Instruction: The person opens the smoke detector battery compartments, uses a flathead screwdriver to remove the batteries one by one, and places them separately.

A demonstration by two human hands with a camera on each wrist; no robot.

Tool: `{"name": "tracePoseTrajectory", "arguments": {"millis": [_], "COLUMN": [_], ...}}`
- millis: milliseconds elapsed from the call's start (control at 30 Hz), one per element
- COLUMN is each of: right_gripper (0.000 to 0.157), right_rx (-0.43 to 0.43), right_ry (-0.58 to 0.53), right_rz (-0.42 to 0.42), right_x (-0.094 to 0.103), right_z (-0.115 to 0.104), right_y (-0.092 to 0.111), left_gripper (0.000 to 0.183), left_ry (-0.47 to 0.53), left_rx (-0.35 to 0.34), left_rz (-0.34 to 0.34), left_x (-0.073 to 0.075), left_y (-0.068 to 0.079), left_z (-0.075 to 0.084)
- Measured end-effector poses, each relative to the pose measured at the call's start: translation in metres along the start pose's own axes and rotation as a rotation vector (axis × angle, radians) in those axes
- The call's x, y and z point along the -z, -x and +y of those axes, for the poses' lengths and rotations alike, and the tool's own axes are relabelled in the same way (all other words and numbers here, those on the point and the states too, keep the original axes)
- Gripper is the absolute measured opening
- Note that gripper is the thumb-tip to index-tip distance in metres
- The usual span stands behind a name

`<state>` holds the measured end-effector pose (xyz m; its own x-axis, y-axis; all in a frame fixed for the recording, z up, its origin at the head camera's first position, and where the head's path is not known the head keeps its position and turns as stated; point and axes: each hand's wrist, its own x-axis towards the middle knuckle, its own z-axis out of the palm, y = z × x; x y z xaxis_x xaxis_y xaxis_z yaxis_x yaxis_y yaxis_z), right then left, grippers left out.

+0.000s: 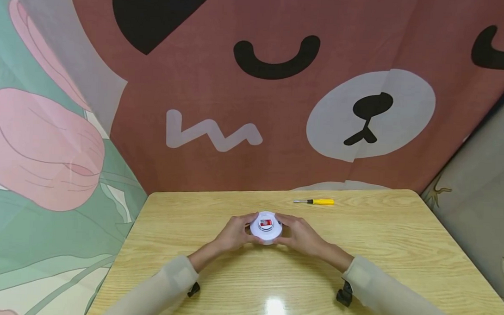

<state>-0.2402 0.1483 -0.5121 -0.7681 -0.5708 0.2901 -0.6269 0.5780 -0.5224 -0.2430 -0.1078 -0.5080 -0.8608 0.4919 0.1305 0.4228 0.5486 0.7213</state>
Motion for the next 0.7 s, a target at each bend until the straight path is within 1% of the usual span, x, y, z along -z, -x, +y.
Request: {"name": "tracePoseTrajectory", "arguments": {"millis": [167, 267, 400, 500, 600, 700], "right_gripper": [0.076, 0.077, 0.082, 0.086, 0.087, 0.080], "right_rx": [0.020, 0.037, 0.051, 0.086, 0.137, 0.197], "right_ry": [0.011, 0.005, 0.000, 0.025, 0.062, 0.102], "right_rz": [0.011, -0.005, -0.021, 0.001, 0.042, 0.075], "right_x": [0.003, 0.003, 0.004, 0.002, -0.001, -0.004], "right_z": [0.002, 0.002, 0.003, 0.006, 0.009, 0.011], "right_y": [0.009, 0.015, 0.021, 0.024, 0.028, 0.029], "left_gripper": [0.082, 0.081, 0.081, 0.081, 0.082, 0.081], "left_ry": [0.015, 0.031, 0.061, 0.077, 0.061, 0.050], "left_rx": [0.004, -0.002, 0.003, 0.016, 0.024, 0.028], "left_rz": [-0.021, -0.046, -0.068, -0.077, -0.087, -0.104], "left_x": [-0.003, -0.004, -0.006, -0.007, -0.007, -0.006], "left_y": [-0.003, -0.005, -0.006, -0.007, -0.007, -0.008], "left_z": [0.005, 0.007, 0.007, 0.007, 0.007, 0.007]}}
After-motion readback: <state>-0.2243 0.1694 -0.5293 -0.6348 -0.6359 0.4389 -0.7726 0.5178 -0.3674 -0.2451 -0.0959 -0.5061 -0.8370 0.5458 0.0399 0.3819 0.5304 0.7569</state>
